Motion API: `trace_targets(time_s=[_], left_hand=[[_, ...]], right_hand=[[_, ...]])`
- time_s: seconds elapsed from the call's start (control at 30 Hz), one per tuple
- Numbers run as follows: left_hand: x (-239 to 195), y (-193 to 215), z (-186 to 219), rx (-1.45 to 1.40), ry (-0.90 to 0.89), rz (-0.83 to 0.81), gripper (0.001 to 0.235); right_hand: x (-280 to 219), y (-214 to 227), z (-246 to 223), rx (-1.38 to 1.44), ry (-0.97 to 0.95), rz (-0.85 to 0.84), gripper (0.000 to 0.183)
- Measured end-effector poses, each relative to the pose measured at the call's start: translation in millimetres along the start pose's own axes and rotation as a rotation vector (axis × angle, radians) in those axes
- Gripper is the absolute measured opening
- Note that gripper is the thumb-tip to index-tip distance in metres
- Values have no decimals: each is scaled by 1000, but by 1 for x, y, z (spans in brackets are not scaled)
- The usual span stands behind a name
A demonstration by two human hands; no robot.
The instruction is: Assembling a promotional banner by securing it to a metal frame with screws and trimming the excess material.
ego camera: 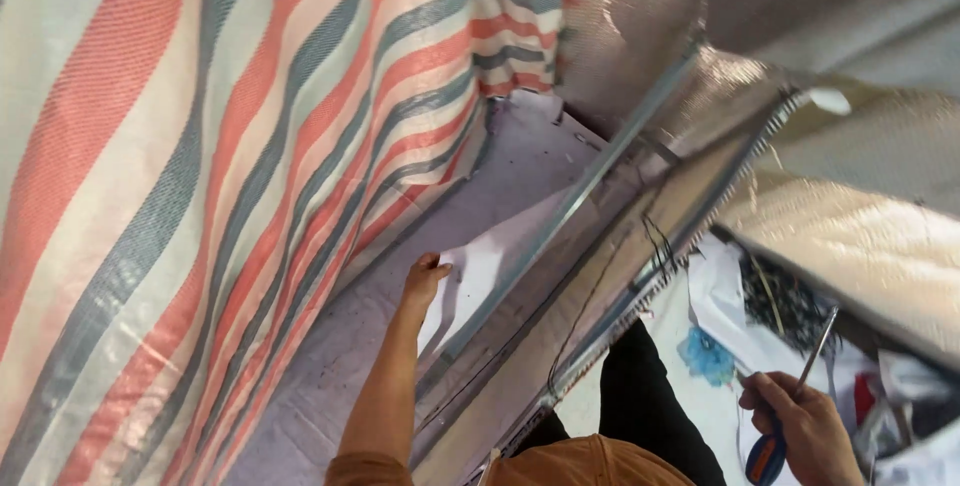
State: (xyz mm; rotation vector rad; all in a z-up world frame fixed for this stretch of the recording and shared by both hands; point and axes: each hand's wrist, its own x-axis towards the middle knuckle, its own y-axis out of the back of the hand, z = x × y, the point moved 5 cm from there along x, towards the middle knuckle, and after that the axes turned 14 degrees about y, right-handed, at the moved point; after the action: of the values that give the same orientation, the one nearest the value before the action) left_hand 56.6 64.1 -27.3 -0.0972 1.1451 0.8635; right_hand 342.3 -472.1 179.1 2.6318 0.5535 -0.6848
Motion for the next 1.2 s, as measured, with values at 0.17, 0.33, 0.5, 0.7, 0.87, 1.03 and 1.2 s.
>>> trace_targets(time_s=[0.17,0.33,0.5,0.7,0.87,1.03,1.2], left_hand=[[-67,20,55,-221,-264,-193,28],[-160,-15,122,-223,-27,-155,23],[-162,-42,135,-392,316,-156,77],[-137,-63,144,-560,257,-135,101],[-140,-98,153,-183,-92,1,99],[-190,-132,175,244,-176,155,90],[-234,-156,175,402,-621,724,91]], right_hand=[[127,-47,-115,-168,172,-311,32],[208,-112,-199,-136,294,-694,25],[242,-145,-211,-82,229,-845,24],[243,-145,-203,-196,115,-878,27],[255,-170,-203,-251,120,-939,27],[241,-252,-209,-255,-13,-979,25],[254,-341,-200,-333,56,-851,55]])
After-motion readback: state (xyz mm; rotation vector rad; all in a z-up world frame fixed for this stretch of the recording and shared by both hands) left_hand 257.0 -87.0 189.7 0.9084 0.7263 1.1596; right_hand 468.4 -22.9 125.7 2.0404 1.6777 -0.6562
